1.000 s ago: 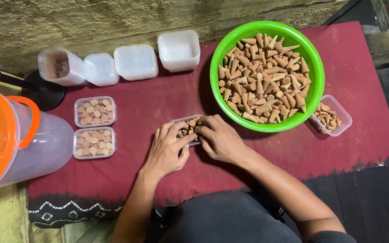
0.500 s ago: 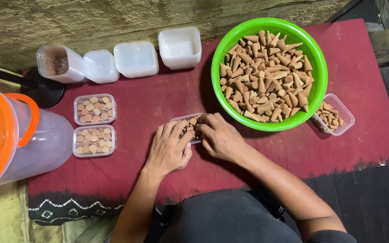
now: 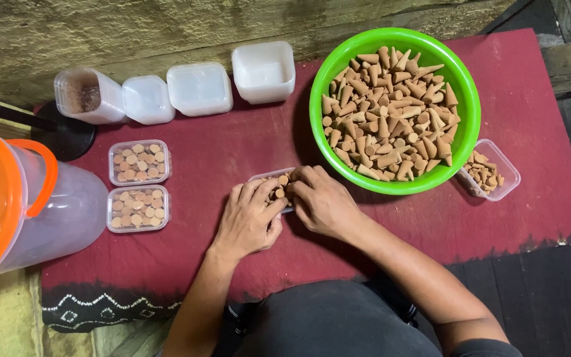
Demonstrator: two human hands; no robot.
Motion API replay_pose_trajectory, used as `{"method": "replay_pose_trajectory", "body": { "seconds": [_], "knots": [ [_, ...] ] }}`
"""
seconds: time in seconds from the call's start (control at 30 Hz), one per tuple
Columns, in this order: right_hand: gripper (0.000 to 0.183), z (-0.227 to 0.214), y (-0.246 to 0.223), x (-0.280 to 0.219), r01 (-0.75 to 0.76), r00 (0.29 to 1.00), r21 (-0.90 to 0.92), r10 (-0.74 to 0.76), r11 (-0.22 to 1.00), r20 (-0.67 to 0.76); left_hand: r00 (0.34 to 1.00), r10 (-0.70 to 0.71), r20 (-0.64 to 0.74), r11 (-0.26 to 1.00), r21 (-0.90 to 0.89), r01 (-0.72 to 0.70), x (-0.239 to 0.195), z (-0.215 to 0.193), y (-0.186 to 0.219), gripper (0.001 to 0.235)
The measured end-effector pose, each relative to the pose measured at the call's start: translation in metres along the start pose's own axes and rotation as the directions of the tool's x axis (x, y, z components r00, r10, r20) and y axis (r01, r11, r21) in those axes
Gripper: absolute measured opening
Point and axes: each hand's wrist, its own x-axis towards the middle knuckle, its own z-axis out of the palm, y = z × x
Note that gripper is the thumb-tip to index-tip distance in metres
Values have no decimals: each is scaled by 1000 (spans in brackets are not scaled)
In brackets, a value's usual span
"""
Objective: Packing incense cones from a large bowl into small plastic containers.
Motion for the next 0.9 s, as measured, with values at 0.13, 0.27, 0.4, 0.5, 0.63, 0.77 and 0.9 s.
{"method": "replay_pose_trajectory", "body": {
  "seconds": [0.13,0.27,0.4,0.5,0.63,0.77,0.9],
  "knots": [
    [11,2,2,3,-8,999,-110,11,994,31,1000,-4,6,1000,-1,4,1,-3,3,26],
    [10,7,-1,12,-30,992,-234,59,972,116,1000,-10,-15,1000,0,10,0,0,2,24],
    [7,2,-14,20,-47,978,-353,115,934,174,999,-9,-50,1000,18,10,-4,7,1,20],
    [10,3,-14,22,-78,964,-326,155,942,216,998,-3,-66,1000,0,3,-3,4,1,20],
    [11,8,-9,18,-74,960,-313,153,947,235,996,-4,-90,1000,-15,3,-5,4,-2,23],
    [18,12,-5,15,-31,976,-331,100,943,195,995,-16,-102,1000,-17,15,-8,6,-4,29],
    [19,12,-5,17,69,980,-396,12,916,197,992,-27,-119,999,-29,24,-8,6,-5,27]
  ]
}}
